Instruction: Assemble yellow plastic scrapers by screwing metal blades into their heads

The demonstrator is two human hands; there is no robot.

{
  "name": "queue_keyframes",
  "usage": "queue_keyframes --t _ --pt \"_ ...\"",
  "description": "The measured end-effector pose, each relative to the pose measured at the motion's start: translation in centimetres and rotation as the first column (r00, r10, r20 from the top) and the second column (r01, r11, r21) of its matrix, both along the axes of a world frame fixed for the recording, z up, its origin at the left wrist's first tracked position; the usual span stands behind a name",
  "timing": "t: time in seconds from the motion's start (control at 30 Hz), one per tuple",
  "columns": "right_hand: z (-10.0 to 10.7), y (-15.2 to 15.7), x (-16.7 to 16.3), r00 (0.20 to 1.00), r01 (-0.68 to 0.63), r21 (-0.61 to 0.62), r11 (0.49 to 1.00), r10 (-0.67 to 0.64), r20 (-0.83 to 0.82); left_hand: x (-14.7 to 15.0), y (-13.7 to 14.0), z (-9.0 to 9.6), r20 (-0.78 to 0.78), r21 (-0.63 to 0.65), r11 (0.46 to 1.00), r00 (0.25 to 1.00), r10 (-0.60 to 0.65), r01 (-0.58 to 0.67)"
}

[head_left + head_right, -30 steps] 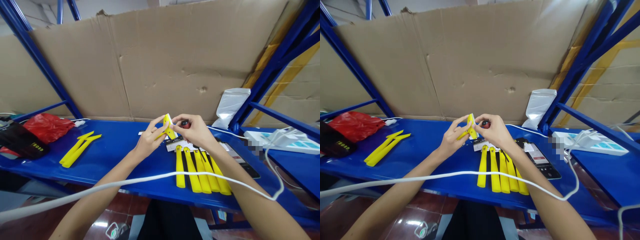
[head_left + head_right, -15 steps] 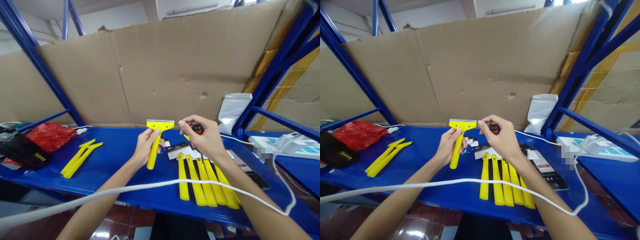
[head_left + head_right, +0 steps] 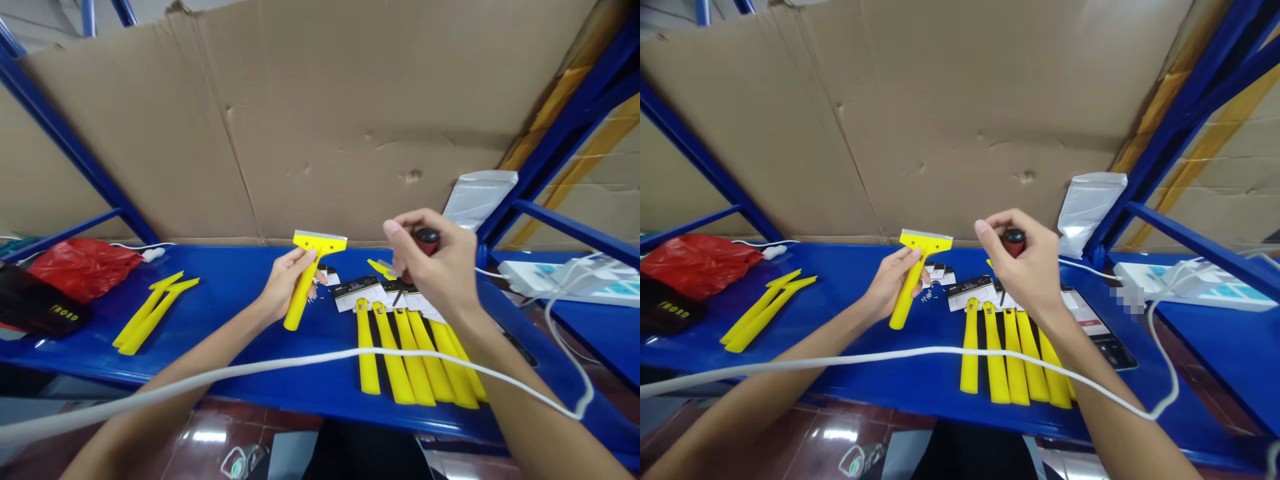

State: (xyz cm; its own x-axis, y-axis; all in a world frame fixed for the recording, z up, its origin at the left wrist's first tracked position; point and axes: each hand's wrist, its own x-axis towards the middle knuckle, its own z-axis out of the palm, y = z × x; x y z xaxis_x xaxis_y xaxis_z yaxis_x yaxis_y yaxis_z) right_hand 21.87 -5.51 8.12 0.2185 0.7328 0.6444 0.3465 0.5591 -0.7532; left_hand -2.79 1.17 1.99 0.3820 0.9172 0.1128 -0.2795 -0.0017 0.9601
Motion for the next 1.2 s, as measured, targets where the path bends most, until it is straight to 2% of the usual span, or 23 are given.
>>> queue_keyframes --t 0.1,0.17,0.23,0.33,0.4,0.67,0.8,0.97,1.2 --pt "0.0 0.5 1.2 0.973 -0.146 0.073 0.987 0.157 -0.170 -1.4 1.7 -0.6 -0.050 -0.067 0.998 0.999 -0.018 0.015" --pt "-0.4 1.0 1.9 0.945 -0.243 0.103 0.965 0.259 -0.201 -2.2 2.3 -1.2 -0.049 -0.107 0.994 0.999 -0.017 0.012" --pt "-1.2 1.4 2.3 0.924 -0.329 0.062 0.942 0.335 -0.184 -2.7 2.4 -1.8 -0.023 -0.131 0.991 1.000 -0.009 0.006" --pt "-2.6 1.7 2.2 0.908 -0.404 -0.071 0.912 0.391 -0.151 -3.1 2.2 -2.6 0.002 -0.156 0.988 1.000 -0.014 0.015" --pt "-3.7 1.8 1.9 0.920 -0.383 -0.121 0.916 0.366 -0.142 -3.2 2.1 -3.0 -0.003 -0.178 0.984 1.000 -0.027 0.026" --pt "-6.5 2.8 1.4 0.917 -0.329 -0.113 0.938 0.289 -0.273 -2.8 2.1 -3.4 0.049 -0.233 0.972 0.998 0.030 -0.017" --pt "-7.4 3.1 1.2 0.931 -0.319 -0.142 0.937 0.282 -0.231 -2.8 2.1 -3.7 0.066 -0.247 0.969 0.997 0.044 -0.027" --pt "-8.5 2.9 0.7 0.932 -0.353 -0.084 0.932 0.343 -0.117 -2.9 2.1 -4.1 0.001 -0.248 0.968 1.000 0.026 -0.025" --pt "-8.7 3.0 0.7 0.936 -0.337 -0.038 0.941 0.330 -0.121 -2.5 1.6 -4.1 -0.035 -0.252 0.967 0.999 0.021 -0.029"
